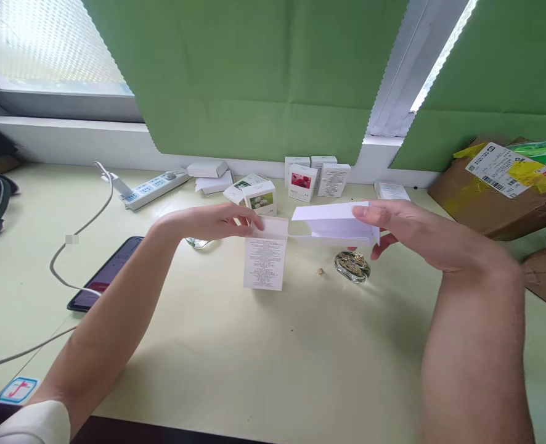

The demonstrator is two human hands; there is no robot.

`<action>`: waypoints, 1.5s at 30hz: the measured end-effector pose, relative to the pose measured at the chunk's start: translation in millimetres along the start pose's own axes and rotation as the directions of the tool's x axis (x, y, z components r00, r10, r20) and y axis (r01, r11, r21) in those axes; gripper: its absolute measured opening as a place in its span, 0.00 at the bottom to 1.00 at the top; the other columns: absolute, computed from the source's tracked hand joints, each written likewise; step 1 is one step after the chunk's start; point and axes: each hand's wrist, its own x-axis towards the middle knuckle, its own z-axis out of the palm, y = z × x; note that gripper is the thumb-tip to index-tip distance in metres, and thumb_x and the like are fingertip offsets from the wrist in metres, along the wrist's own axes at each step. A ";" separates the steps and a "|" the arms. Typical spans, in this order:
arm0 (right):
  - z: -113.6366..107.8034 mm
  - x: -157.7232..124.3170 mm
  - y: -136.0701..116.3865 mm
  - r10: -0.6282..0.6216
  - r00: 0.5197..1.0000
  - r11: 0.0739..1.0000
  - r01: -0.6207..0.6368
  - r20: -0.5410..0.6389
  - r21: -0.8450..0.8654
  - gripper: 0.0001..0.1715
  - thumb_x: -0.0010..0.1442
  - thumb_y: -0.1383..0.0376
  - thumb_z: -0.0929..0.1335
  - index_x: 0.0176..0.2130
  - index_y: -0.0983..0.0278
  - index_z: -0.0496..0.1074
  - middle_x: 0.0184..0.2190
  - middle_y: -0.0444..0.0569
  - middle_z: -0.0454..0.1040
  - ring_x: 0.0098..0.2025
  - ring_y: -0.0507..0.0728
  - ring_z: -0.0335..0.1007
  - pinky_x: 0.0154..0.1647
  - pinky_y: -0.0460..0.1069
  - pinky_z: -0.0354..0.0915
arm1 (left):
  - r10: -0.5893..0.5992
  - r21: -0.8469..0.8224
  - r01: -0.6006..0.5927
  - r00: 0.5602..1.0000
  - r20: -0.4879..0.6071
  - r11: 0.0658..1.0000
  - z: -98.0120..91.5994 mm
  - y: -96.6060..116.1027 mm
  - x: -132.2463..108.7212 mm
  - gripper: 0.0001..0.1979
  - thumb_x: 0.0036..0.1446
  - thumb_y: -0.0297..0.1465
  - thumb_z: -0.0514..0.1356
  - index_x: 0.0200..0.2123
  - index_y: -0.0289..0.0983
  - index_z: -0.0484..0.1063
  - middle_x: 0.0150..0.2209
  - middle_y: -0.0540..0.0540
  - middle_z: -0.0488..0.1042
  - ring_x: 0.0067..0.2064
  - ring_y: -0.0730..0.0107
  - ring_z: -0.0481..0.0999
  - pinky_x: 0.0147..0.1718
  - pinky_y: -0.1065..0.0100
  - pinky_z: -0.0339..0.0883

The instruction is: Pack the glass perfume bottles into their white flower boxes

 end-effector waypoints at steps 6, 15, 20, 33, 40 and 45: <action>21.6 10.4 -8.3 0.017 0.972 0.985 -0.057 0.236 0.164 0.23 0.64 0.48 0.63 0.49 0.56 0.76 0.46 0.50 0.76 0.38 0.60 0.74 0.31 0.51 0.77 | -0.047 0.018 0.045 0.992 0.121 0.999 14.4 -19.6 17.5 0.19 0.62 0.44 0.51 0.54 0.48 0.69 0.53 0.49 0.73 0.49 0.64 0.72 0.42 0.68 0.63; 56.4 26.6 -13.1 -0.059 0.945 0.923 -0.071 0.321 0.379 0.26 0.66 0.49 0.61 0.54 0.58 0.71 0.47 0.53 0.77 0.41 0.61 0.75 0.28 0.51 0.75 | 0.080 -0.166 -0.078 0.997 0.004 0.983 7.9 -9.4 7.6 0.32 0.55 0.47 0.61 0.62 0.51 0.59 0.62 0.47 0.64 0.55 0.61 0.69 0.47 0.66 0.64; 67.4 32.1 -13.6 -0.098 0.940 0.885 -0.068 0.327 0.461 0.26 0.64 0.45 0.61 0.53 0.54 0.71 0.44 0.50 0.78 0.39 0.61 0.77 0.29 0.52 0.74 | 0.204 -0.371 -0.277 0.953 -0.225 0.886 15.0 0.2 14.5 0.30 0.60 0.46 0.58 0.63 0.47 0.55 0.62 0.41 0.62 0.57 0.62 0.67 0.49 0.64 0.65; 91.0 41.2 -11.6 -0.090 0.935 0.812 -0.130 0.343 0.570 0.24 0.64 0.47 0.61 0.49 0.56 0.73 0.45 0.50 0.78 0.44 0.62 0.74 0.36 0.57 0.77 | 0.177 -0.424 -0.263 0.956 -0.233 0.867 23.1 10.9 18.8 0.30 0.61 0.50 0.55 0.63 0.49 0.53 0.47 0.42 0.70 0.44 0.62 0.72 0.34 0.68 0.68; 103.4 46.6 -9.7 -0.094 0.976 0.806 -0.042 0.196 0.591 0.30 0.63 0.40 0.57 0.50 0.55 0.71 0.41 0.51 0.78 0.45 0.63 0.74 0.26 0.51 0.75 | 0.181 -0.271 -0.270 0.933 -0.312 0.924 23.7 25.6 14.3 0.25 0.63 0.50 0.53 0.59 0.46 0.59 0.46 0.43 0.72 0.41 0.65 0.72 0.30 0.70 0.64; 98.6 40.7 -12.8 -0.089 0.953 0.852 -0.077 0.288 0.518 0.24 0.65 0.47 0.60 0.53 0.53 0.70 0.49 0.49 0.75 0.52 0.63 0.71 0.34 0.55 0.78 | 0.263 -0.109 -0.329 0.881 -0.394 0.938 16.3 25.3 10.5 0.21 0.66 0.46 0.51 0.56 0.44 0.67 0.50 0.45 0.73 0.45 0.67 0.72 0.32 0.71 0.62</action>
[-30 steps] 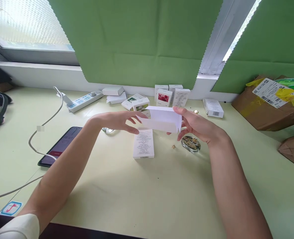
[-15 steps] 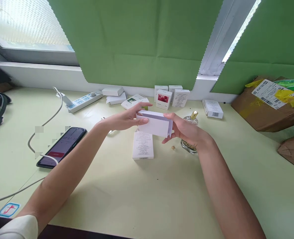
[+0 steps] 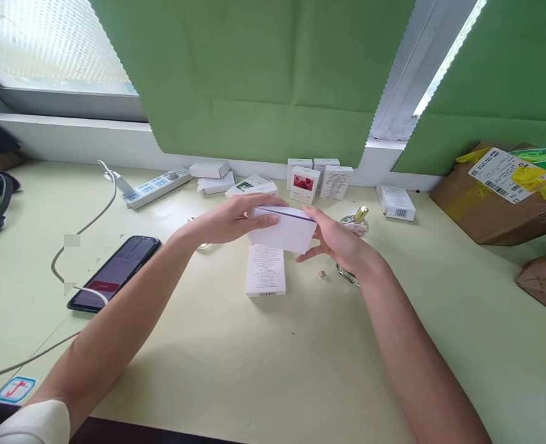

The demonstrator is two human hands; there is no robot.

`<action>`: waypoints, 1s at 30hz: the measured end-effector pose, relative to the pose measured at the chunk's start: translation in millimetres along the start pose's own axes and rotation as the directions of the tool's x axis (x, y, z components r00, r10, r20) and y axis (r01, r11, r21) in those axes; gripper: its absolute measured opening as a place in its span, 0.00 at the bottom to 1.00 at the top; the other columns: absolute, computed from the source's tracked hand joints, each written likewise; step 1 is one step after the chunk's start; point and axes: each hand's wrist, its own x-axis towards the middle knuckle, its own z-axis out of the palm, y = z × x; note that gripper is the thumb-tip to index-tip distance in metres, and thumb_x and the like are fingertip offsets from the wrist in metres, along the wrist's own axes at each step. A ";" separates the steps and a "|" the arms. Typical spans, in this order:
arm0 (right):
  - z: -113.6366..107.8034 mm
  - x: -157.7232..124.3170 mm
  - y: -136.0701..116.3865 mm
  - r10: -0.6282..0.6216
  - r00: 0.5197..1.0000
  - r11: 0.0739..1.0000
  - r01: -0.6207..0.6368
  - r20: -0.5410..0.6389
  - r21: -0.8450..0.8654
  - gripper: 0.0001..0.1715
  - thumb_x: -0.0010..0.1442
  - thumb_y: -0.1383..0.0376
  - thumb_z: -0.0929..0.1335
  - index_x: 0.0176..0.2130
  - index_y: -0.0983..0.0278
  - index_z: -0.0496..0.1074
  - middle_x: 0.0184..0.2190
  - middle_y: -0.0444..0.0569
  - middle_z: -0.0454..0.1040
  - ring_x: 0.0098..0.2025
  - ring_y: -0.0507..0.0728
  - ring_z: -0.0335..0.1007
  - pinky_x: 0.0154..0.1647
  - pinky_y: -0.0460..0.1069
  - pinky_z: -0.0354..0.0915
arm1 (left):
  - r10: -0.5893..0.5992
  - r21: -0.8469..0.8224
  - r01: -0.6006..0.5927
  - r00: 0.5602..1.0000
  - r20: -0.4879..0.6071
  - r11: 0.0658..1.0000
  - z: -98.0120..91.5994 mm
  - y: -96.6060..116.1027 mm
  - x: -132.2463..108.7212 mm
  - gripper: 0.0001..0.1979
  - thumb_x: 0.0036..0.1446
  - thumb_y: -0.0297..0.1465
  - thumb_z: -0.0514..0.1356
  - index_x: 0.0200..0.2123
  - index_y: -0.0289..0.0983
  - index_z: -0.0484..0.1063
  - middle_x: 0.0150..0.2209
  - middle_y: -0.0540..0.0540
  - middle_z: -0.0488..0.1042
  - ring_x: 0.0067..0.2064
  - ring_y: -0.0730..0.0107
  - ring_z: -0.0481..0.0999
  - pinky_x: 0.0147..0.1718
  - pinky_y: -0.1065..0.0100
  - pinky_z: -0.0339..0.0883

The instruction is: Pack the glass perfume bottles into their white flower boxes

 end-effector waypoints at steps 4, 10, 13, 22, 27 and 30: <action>-2.4 -9.1 -7.0 0.033 0.998 0.987 -0.025 0.051 -0.156 0.23 0.66 0.49 0.60 0.55 0.52 0.70 0.55 0.48 0.71 0.54 0.63 0.68 0.38 0.56 0.78 | 0.013 0.043 -0.013 1.000 -0.002 0.999 -3.0 1.7 -0.2 0.19 0.66 0.45 0.51 0.53 0.43 0.71 0.49 0.47 0.75 0.44 0.68 0.72 0.32 0.73 0.61; 8.1 -19.8 -12.3 -0.123 0.991 0.825 0.074 -0.050 -0.561 0.32 0.63 0.43 0.61 0.63 0.45 0.61 0.56 0.47 0.70 0.49 0.63 0.71 0.35 0.53 0.74 | -0.057 -0.038 0.055 0.998 -0.030 0.998 -2.5 7.3 -1.4 0.20 0.65 0.45 0.52 0.52 0.44 0.73 0.46 0.46 0.76 0.40 0.70 0.73 0.29 0.73 0.60; 16.8 -23.2 -13.9 -0.204 0.978 0.698 0.109 -0.050 -0.708 0.39 0.59 0.43 0.66 0.66 0.44 0.56 0.59 0.47 0.67 0.47 0.63 0.72 0.34 0.53 0.73 | -0.117 -0.072 0.114 0.993 -0.029 0.991 -2.4 8.6 -1.5 0.20 0.64 0.47 0.52 0.50 0.45 0.75 0.45 0.46 0.76 0.36 0.72 0.73 0.25 0.74 0.59; -1.0 -17.1 -10.5 -0.131 0.990 0.702 0.051 -0.058 -0.710 0.41 0.59 0.47 0.68 0.67 0.41 0.54 0.41 0.45 0.76 0.22 0.52 0.69 0.25 0.53 0.70 | -0.209 -0.179 0.210 0.978 0.023 0.961 -9.1 -4.7 -2.9 0.23 0.60 0.45 0.58 0.55 0.42 0.66 0.42 0.43 0.73 0.39 0.68 0.74 0.25 0.72 0.68; -5.7 -14.7 -8.9 -0.132 0.991 0.707 0.089 -0.008 -0.701 0.34 0.60 0.49 0.68 0.64 0.39 0.60 0.56 0.43 0.71 0.34 0.56 0.74 0.33 0.54 0.73 | -0.214 -0.233 0.226 0.974 0.073 0.946 -13.0 -11.7 -4.1 0.13 0.60 0.41 0.58 0.43 0.40 0.68 0.39 0.44 0.73 0.38 0.67 0.76 0.27 0.70 0.73; -3.6 -15.3 -10.6 -0.106 0.994 0.711 0.069 -0.009 -0.700 0.33 0.60 0.49 0.68 0.63 0.39 0.60 0.58 0.41 0.70 0.44 0.60 0.74 0.37 0.55 0.74 | -0.202 -0.232 0.213 0.977 0.073 0.949 -12.8 -11.4 -4.3 0.11 0.61 0.40 0.58 0.40 0.40 0.67 0.36 0.46 0.73 0.36 0.69 0.76 0.27 0.70 0.73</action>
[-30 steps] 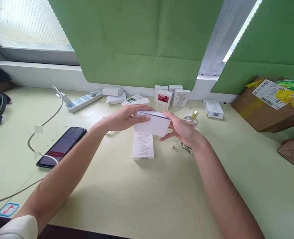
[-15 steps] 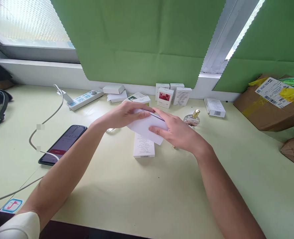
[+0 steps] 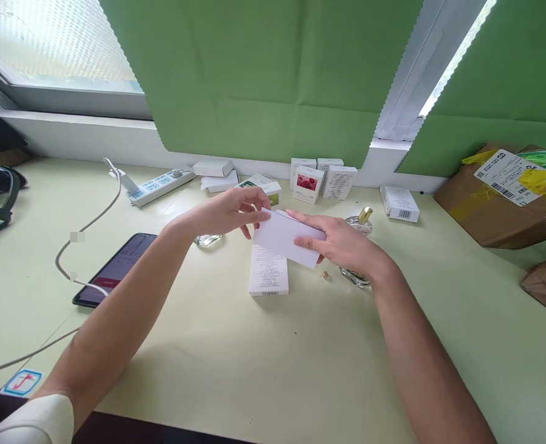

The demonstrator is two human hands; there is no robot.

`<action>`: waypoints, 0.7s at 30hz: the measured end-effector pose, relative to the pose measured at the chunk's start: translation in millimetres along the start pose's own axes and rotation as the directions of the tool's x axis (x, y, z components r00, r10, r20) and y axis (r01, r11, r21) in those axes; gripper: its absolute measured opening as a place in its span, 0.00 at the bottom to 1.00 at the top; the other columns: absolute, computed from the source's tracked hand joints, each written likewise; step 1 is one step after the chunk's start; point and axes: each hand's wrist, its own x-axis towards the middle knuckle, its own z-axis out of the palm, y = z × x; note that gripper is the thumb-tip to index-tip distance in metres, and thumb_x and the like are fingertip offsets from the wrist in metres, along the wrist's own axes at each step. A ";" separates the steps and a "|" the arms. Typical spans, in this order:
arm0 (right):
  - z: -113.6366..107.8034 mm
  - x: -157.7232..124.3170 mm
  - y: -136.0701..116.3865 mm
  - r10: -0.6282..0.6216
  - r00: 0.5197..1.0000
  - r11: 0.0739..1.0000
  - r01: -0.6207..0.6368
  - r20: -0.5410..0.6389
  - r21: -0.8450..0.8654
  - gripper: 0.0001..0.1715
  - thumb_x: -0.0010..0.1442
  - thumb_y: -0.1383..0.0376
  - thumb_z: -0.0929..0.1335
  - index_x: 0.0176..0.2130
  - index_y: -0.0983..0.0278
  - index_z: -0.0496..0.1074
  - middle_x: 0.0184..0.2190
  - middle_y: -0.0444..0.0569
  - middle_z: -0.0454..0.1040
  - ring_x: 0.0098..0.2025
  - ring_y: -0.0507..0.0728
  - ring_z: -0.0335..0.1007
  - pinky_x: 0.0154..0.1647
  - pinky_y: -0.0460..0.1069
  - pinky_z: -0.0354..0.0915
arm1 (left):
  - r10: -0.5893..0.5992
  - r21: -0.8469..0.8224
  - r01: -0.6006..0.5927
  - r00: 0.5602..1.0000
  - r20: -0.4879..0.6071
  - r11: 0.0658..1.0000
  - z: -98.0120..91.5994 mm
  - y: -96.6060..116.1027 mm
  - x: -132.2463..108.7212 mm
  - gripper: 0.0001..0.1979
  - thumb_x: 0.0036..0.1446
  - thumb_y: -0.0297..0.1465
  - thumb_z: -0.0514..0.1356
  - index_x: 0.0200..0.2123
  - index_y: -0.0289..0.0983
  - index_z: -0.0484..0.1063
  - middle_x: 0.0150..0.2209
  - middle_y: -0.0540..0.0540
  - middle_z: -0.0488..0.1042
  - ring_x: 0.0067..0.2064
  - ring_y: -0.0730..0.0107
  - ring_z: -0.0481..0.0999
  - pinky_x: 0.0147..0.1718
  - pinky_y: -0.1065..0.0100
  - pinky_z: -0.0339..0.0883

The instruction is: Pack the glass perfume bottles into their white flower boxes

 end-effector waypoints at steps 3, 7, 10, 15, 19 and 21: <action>-0.9 -0.4 -0.5 0.019 1.000 1.000 -0.019 0.011 0.016 0.33 0.60 0.48 0.68 0.63 0.38 0.60 0.58 0.40 0.70 0.46 0.61 0.74 0.38 0.56 0.74 | 0.011 0.003 -0.012 1.000 0.007 1.000 0.0 1.2 -0.3 0.10 0.61 0.40 0.58 0.40 0.39 0.67 0.35 0.46 0.73 0.35 0.70 0.76 0.27 0.70 0.72; -3.7 0.1 3.5 0.023 0.999 0.999 -0.022 -0.030 0.038 0.34 0.58 0.49 0.69 0.63 0.40 0.62 0.59 0.41 0.70 0.46 0.62 0.74 0.39 0.58 0.75 | 0.015 0.002 -0.015 1.000 -0.016 1.000 -1.4 1.8 0.1 0.12 0.63 0.41 0.56 0.43 0.39 0.67 0.35 0.46 0.74 0.33 0.72 0.75 0.28 0.70 0.71; -5.3 0.0 5.6 0.031 0.995 0.997 -0.025 -0.091 0.068 0.35 0.58 0.48 0.69 0.63 0.41 0.62 0.60 0.40 0.69 0.46 0.62 0.74 0.39 0.57 0.75 | 0.017 0.031 -0.014 0.996 -0.091 0.999 -1.6 1.4 0.5 0.13 0.64 0.41 0.55 0.45 0.38 0.68 0.36 0.45 0.75 0.34 0.72 0.75 0.30 0.69 0.71; -3.3 -0.8 2.9 0.027 0.991 0.998 -0.019 -0.133 0.059 0.35 0.59 0.48 0.69 0.63 0.41 0.61 0.61 0.39 0.67 0.45 0.61 0.74 0.36 0.55 0.76 | 0.043 0.074 -0.028 0.979 -0.201 0.997 4.1 1.9 2.4 0.14 0.63 0.42 0.55 0.47 0.41 0.69 0.46 0.44 0.72 0.43 0.69 0.73 0.35 0.69 0.69; 0.4 0.4 1.0 -0.019 0.993 0.999 0.016 -0.115 -0.033 0.34 0.59 0.49 0.68 0.63 0.42 0.62 0.61 0.41 0.68 0.47 0.63 0.74 0.39 0.56 0.75 | 0.103 0.092 -0.084 0.971 -0.216 0.992 13.3 3.1 6.7 0.12 0.60 0.42 0.59 0.40 0.39 0.70 0.41 0.47 0.72 0.40 0.72 0.71 0.37 0.68 0.65; 2.1 0.9 0.3 -0.052 0.993 0.996 0.044 -0.102 -0.074 0.33 0.60 0.49 0.68 0.63 0.42 0.62 0.61 0.41 0.68 0.50 0.65 0.73 0.42 0.58 0.74 | 0.099 0.063 -0.088 0.971 -0.219 0.994 16.9 2.7 8.8 0.12 0.59 0.42 0.60 0.35 0.38 0.67 0.37 0.48 0.72 0.36 0.74 0.70 0.34 0.68 0.63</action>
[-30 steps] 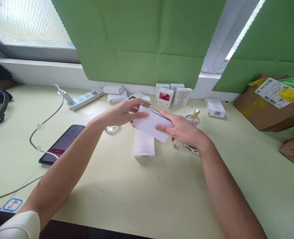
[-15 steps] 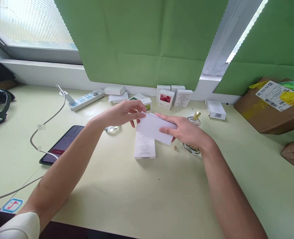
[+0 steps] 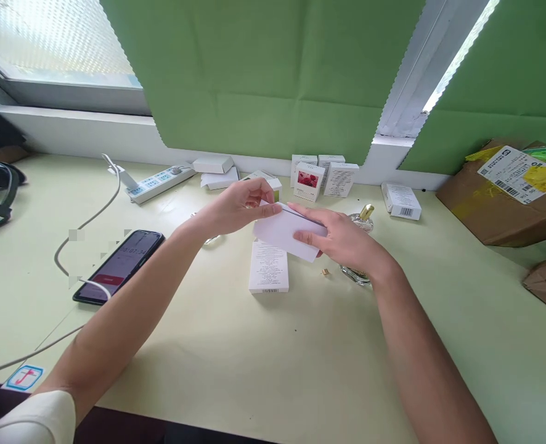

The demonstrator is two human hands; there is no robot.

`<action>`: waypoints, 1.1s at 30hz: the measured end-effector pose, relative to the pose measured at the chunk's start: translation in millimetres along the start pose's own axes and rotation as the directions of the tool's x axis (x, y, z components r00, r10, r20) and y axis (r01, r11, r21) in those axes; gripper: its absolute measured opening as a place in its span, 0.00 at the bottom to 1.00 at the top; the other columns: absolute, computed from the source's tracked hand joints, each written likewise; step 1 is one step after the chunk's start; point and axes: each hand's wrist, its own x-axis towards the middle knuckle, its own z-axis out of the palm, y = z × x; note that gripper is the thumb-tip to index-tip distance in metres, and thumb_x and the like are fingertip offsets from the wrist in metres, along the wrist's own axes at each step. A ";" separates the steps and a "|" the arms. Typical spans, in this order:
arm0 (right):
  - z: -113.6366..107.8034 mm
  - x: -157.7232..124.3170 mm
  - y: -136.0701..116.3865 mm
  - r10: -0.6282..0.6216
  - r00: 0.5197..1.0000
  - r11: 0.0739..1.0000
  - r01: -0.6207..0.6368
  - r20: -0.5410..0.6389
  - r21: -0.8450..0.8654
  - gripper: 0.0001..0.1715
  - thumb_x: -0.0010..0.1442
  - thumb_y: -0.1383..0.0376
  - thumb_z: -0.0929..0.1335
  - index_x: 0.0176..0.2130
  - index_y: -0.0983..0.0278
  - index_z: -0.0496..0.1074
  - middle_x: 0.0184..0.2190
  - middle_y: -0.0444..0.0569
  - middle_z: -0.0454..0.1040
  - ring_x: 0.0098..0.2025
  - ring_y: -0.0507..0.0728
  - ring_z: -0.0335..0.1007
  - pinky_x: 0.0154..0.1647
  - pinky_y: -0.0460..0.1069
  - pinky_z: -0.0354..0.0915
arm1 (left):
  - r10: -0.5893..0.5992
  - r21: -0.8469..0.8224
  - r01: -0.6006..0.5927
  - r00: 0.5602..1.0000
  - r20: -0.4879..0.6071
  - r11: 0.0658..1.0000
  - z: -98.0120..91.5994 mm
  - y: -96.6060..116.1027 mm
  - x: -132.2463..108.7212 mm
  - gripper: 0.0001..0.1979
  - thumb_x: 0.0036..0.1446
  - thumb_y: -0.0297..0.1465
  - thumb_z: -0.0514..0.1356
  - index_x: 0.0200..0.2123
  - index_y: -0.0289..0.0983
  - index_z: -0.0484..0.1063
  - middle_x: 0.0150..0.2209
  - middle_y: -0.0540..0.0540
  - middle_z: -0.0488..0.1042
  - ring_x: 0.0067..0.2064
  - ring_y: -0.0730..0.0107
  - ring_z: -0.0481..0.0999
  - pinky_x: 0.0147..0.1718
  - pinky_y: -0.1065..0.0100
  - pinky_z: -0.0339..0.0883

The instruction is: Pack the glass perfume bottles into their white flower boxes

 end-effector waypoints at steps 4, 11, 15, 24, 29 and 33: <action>2.2 -0.5 -2.5 -0.035 0.999 0.996 0.035 -0.007 -0.084 0.33 0.61 0.50 0.66 0.64 0.42 0.61 0.62 0.41 0.66 0.58 0.67 0.67 0.51 0.62 0.69 | -0.022 -0.076 0.021 1.000 -0.007 0.997 2.3 -1.9 1.1 0.12 0.57 0.40 0.62 0.33 0.38 0.66 0.34 0.49 0.72 0.35 0.75 0.70 0.32 0.69 0.62; 0.6 -2.6 -5.1 -0.033 0.999 0.995 0.033 0.002 -0.092 0.32 0.61 0.49 0.67 0.64 0.41 0.61 0.62 0.41 0.67 0.59 0.68 0.66 0.55 0.65 0.65 | -0.053 -0.163 0.057 0.998 0.031 0.985 -1.1 3.2 -1.3 0.11 0.56 0.38 0.64 0.34 0.37 0.70 0.33 0.49 0.72 0.34 0.76 0.70 0.30 0.71 0.60; 0.1 -2.7 -5.1 -0.037 0.999 0.994 0.037 0.004 -0.102 0.33 0.61 0.48 0.66 0.64 0.41 0.60 0.63 0.41 0.66 0.59 0.68 0.66 0.54 0.64 0.66 | -0.086 -0.220 0.097 0.995 0.057 0.971 -1.8 5.4 -2.2 0.11 0.55 0.39 0.64 0.35 0.37 0.70 0.33 0.49 0.71 0.34 0.75 0.70 0.29 0.71 0.59; 1.2 -3.4 -3.2 -0.029 0.999 0.989 0.024 -0.028 -0.148 0.34 0.62 0.48 0.65 0.65 0.45 0.60 0.60 0.43 0.70 0.54 0.67 0.70 0.49 0.62 0.69 | -0.075 -0.192 0.077 0.997 0.020 0.978 0.4 4.2 -2.2 0.09 0.59 0.38 0.61 0.37 0.39 0.71 0.38 0.47 0.74 0.38 0.72 0.72 0.34 0.69 0.63; 1.4 -0.9 -0.8 -0.022 0.992 0.991 0.004 -0.127 -0.136 0.33 0.63 0.51 0.65 0.65 0.46 0.60 0.55 0.45 0.73 0.47 0.64 0.73 0.41 0.58 0.72 | -0.103 -0.052 0.094 0.972 -0.213 0.994 7.7 5.4 -0.4 0.14 0.59 0.41 0.61 0.45 0.42 0.70 0.44 0.45 0.71 0.46 0.66 0.71 0.41 0.65 0.66; 10.6 6.0 0.1 -0.112 0.907 0.970 0.012 -0.405 -0.242 0.33 0.64 0.55 0.66 0.66 0.49 0.59 0.49 0.49 0.75 0.47 0.65 0.72 0.43 0.60 0.70 | -0.302 -0.295 0.202 0.886 -0.352 0.934 26.0 9.7 -1.1 0.38 0.52 0.50 0.64 0.61 0.46 0.52 0.59 0.39 0.60 0.55 0.56 0.68 0.43 0.61 0.70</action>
